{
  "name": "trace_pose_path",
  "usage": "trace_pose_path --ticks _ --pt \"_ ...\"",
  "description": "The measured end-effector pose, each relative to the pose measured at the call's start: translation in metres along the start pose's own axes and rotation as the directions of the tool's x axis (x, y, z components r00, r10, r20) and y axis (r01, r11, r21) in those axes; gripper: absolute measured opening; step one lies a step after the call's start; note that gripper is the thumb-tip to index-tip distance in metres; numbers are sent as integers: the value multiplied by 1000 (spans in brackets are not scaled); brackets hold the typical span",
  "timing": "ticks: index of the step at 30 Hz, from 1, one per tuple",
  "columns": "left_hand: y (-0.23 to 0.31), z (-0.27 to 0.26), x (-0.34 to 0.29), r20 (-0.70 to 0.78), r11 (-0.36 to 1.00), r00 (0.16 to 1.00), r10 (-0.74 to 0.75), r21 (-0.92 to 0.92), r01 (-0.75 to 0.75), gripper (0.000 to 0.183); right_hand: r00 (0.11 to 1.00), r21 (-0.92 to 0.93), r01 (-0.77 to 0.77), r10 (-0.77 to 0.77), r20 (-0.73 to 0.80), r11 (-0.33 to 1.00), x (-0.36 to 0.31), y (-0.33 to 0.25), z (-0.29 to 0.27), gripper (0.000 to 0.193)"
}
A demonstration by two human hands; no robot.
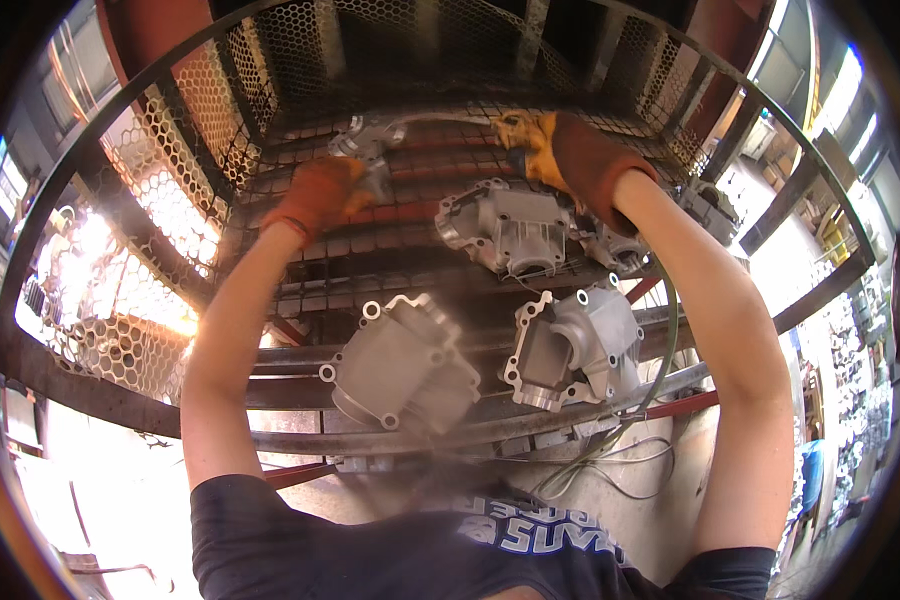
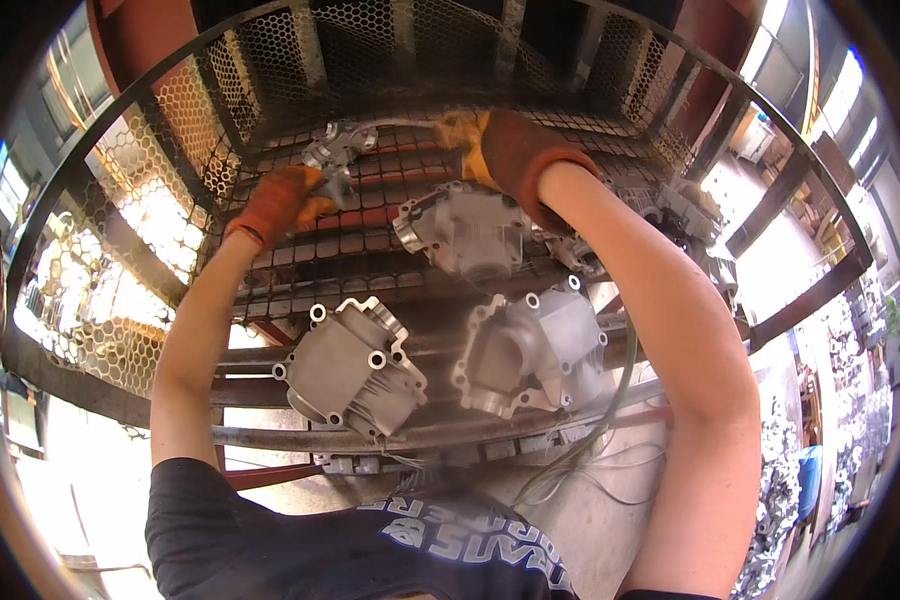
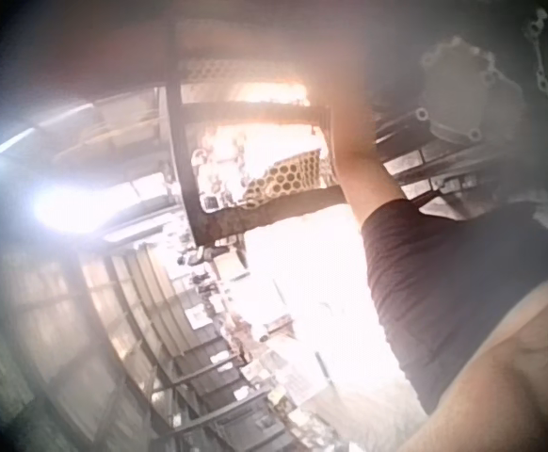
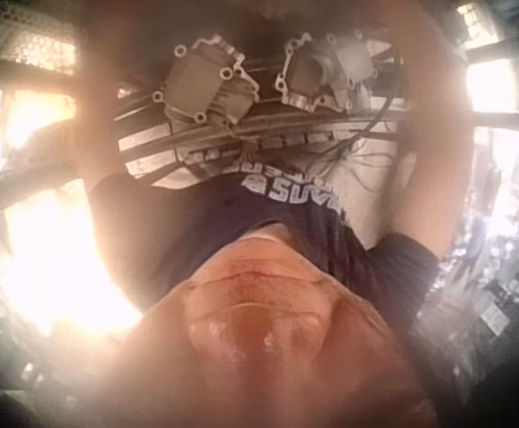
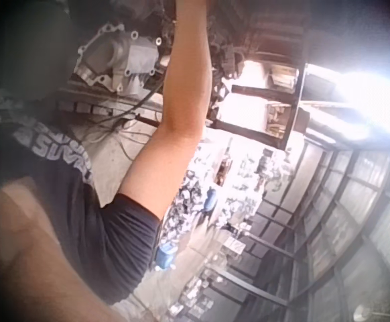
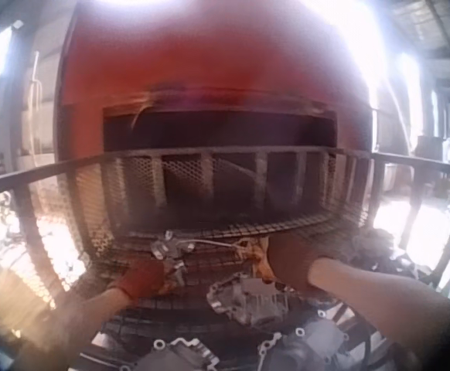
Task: The person uses a compressed air wand to blow debris off several metal castings on a metal rack, then picks up and places a pair of castings onto a nearby table.
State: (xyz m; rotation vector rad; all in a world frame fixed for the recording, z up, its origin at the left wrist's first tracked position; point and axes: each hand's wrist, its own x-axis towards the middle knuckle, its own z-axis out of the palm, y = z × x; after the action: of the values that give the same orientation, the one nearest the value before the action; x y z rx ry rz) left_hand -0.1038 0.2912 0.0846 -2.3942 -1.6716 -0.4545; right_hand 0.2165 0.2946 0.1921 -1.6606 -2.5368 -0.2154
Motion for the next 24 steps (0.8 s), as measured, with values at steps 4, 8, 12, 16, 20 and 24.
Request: trace_pose_path --ticks 4,8,12,16,20,24 --pt "35 2 -2 88 923 996 3 -383 31 42 994 -17 -7 6 -106 1000 -8 -24 8 39" --pt "-9 -12 30 336 552 922 -192 -740 385 37 996 13 16 -14 -92 1000 -15 -46 11 37" --pt "-100 24 46 142 787 784 -604 263 558 43 1000 -50 -12 11 -22 999 -9 -58 11 37" --pt "-79 48 50 173 773 903 -394 593 224 70 995 96 -25 16 96 995 3 -37 39 35" --pt "-120 98 58 139 750 930 -341 636 181 73 999 -64 -36 36 8 997 -4 -50 27 34" --pt "-78 61 71 352 816 828 -437 543 200 56 986 58 -167 167 1 984 -1 -51 25 31"
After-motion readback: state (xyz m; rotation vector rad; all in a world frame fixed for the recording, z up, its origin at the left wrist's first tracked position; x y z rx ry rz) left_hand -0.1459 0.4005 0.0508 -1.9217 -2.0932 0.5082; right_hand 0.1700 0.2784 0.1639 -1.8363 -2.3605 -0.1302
